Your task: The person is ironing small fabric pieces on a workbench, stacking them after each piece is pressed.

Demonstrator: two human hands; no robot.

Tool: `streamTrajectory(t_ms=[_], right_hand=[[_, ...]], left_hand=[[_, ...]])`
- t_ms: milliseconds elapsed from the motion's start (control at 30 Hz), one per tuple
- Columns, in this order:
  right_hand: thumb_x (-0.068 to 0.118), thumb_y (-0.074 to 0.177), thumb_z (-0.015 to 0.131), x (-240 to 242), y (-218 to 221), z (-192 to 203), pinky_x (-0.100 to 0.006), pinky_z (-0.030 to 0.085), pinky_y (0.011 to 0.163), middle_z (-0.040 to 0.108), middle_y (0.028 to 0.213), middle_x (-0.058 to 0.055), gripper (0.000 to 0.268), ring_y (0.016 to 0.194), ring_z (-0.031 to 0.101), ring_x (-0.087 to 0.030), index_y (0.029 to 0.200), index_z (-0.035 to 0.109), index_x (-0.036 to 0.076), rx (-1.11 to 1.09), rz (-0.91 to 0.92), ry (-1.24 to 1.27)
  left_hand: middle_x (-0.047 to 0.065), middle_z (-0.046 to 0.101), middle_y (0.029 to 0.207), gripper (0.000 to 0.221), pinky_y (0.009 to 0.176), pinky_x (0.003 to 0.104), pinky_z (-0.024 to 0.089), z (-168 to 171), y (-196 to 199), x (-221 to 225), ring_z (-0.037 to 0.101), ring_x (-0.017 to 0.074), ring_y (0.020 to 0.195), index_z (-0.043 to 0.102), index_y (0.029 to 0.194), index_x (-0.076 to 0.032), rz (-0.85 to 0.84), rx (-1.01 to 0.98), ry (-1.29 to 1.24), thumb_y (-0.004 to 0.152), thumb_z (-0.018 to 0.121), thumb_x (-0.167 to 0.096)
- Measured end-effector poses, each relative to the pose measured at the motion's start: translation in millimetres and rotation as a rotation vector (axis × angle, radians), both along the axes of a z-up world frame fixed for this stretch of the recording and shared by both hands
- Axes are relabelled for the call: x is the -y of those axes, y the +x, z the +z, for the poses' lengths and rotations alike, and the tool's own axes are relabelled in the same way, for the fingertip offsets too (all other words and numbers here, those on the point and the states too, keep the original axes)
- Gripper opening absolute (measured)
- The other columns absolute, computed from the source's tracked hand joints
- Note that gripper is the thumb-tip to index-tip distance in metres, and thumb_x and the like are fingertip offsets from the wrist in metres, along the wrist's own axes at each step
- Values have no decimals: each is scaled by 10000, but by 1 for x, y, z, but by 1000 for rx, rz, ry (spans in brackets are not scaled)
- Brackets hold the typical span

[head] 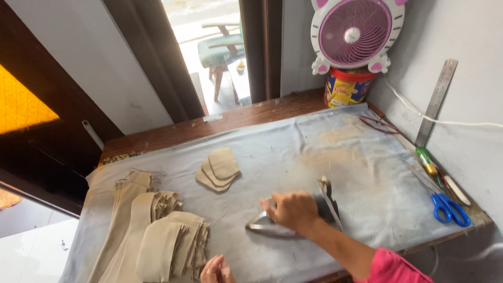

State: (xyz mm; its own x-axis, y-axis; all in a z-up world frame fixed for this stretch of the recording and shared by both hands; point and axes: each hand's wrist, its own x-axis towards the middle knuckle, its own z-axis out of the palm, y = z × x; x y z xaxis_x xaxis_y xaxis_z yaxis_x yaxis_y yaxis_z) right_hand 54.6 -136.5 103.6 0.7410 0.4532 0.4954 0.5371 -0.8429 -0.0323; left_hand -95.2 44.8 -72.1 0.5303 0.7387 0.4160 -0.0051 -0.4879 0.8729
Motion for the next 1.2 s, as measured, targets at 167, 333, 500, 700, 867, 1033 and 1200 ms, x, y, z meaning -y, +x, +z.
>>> streamTrajectory(t_ms=[167, 333, 500, 700, 867, 1033, 1200], right_hand=[[602, 857, 470, -5, 50, -26, -359, 313, 295, 450, 367, -16, 590, 311, 439, -258, 449, 465, 174, 4, -271, 67], [579, 866, 465, -6, 20, -9, -372, 354, 316, 493, 392, -22, 557, 332, 478, -242, 486, 524, 176, -31, -180, 14], [569, 850, 492, 0, -10, 2, -344, 389, 359, 519, 426, 26, 475, 389, 524, -195, 579, 597, 194, -116, 9, 36], [608, 862, 450, 4, 35, -17, -392, 371, 328, 520, 419, -34, 556, 376, 521, -292, 519, 528, 178, -112, -258, 26], [596, 879, 445, 7, 7, -8, -341, 338, 297, 449, 372, 7, 552, 313, 453, -195, 513, 517, 189, -60, -102, -35], [596, 868, 441, 7, 13, -1, -368, 359, 315, 460, 377, -7, 569, 328, 476, -229, 486, 513, 180, -95, -98, -5], [609, 863, 429, 9, 58, -19, -418, 379, 340, 541, 437, -63, 554, 399, 538, -325, 542, 571, 180, -109, -306, 37]], left_hand=[[39, 603, 1021, 135, 580, 212, 474, 47, -13, 14, 559, 103, 744, 684, 941, -140, 14, -43, -57, 845, 594, -168], [26, 612, 985, 130, 556, 191, 471, 10, -4, -1, 547, 92, 736, 679, 917, -177, -2, 105, 52, 811, 611, -144], [25, 616, 965, 122, 551, 196, 469, 48, -9, 14, 552, 97, 755, 684, 909, -151, 0, 20, 16, 817, 606, -163], [18, 601, 968, 136, 545, 191, 468, 30, -9, 10, 548, 89, 760, 674, 918, -158, -13, 58, 16, 828, 586, -107], [9, 633, 995, 147, 554, 192, 480, 4, -7, -3, 557, 95, 745, 686, 918, -184, -15, 22, 59, 788, 623, -159], [47, 612, 994, 119, 585, 209, 496, 52, -11, 16, 577, 110, 737, 691, 904, -135, 0, -24, -17, 814, 613, -131], [49, 609, 979, 122, 578, 206, 491, 28, -8, 6, 571, 111, 772, 687, 902, -147, 5, -16, 39, 818, 618, -92]])
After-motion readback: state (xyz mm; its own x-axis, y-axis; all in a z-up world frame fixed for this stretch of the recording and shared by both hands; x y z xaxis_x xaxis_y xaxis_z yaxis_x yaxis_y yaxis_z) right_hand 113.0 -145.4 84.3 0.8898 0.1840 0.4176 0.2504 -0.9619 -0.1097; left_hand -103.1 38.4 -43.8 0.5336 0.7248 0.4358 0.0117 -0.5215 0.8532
